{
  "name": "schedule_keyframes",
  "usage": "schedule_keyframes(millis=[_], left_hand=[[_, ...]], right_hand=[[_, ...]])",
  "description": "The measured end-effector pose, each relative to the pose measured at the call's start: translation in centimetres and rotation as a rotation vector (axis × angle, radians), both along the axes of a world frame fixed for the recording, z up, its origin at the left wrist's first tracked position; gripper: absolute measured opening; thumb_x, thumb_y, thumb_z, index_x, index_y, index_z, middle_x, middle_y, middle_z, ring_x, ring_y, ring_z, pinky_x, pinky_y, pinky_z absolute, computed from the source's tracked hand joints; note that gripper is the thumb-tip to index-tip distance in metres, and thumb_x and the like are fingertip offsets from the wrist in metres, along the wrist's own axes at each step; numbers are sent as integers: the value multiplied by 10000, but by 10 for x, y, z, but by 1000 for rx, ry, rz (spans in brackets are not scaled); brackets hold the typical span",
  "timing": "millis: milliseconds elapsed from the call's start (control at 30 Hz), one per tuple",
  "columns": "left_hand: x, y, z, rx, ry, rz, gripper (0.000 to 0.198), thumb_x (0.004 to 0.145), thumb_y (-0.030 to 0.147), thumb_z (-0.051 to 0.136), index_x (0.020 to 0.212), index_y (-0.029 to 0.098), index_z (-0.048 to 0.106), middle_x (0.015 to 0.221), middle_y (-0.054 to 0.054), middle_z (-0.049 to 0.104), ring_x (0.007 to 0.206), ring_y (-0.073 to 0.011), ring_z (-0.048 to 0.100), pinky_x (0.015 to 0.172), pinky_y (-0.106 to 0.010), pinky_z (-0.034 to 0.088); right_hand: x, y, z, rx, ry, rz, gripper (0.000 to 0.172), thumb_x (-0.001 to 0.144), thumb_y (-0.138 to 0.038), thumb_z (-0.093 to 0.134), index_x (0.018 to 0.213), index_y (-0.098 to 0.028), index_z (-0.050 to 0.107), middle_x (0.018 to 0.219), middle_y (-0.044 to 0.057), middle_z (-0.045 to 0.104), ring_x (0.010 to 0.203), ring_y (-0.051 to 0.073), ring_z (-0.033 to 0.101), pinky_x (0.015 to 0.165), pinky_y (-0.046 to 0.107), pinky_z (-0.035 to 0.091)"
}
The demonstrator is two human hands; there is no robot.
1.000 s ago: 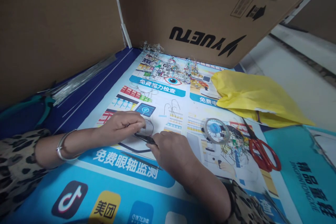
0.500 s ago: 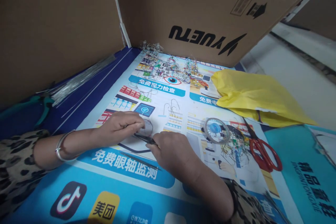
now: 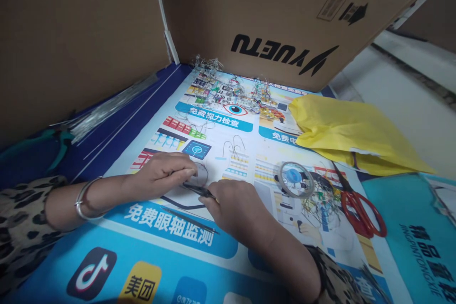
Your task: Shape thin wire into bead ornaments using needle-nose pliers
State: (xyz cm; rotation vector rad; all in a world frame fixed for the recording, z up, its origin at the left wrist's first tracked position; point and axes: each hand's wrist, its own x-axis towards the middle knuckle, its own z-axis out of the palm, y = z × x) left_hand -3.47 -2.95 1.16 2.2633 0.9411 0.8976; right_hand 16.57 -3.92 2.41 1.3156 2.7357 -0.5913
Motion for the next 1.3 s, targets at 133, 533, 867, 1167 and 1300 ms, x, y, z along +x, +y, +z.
schedule_keyframes(millis=[133,533,867,1167,1300], left_hand=[[0,-1,1,-27,5,15,222,855,163,395,711,157,564,655,-9,599,622,-107,521,606,-221,405],[0,-1,-3,-15,19,-14,220,866,169,398,753,151,585,672,-14,604,631,-110,527,606,-222,406],[1,0,-5,-113,-18,175,226,879,215,413,743,158,585,664,-1,595,641,-105,543,603,-219,420],[0,2,-8,-93,16,181,221,885,226,421,869,152,629,713,-16,625,667,-111,561,611,-231,433],[0,1,-13,-101,26,154,223,888,233,426,910,168,638,767,-22,645,696,-114,573,637,-239,447]], right_hand=[[1,1,1,3,-16,5,262,867,-366,449,721,-183,564,701,8,619,622,121,530,522,241,230],[1,-3,0,8,-32,-10,250,866,-367,450,749,-187,579,738,14,630,653,135,544,530,248,240],[17,2,5,63,62,-71,220,863,-346,461,795,-179,586,771,34,597,737,145,534,625,245,344],[17,10,-4,78,127,-146,240,872,-368,451,810,-183,591,796,33,599,757,149,533,634,241,347],[13,7,-7,104,87,-136,252,874,-377,450,800,-184,593,792,32,609,744,147,539,623,236,336]])
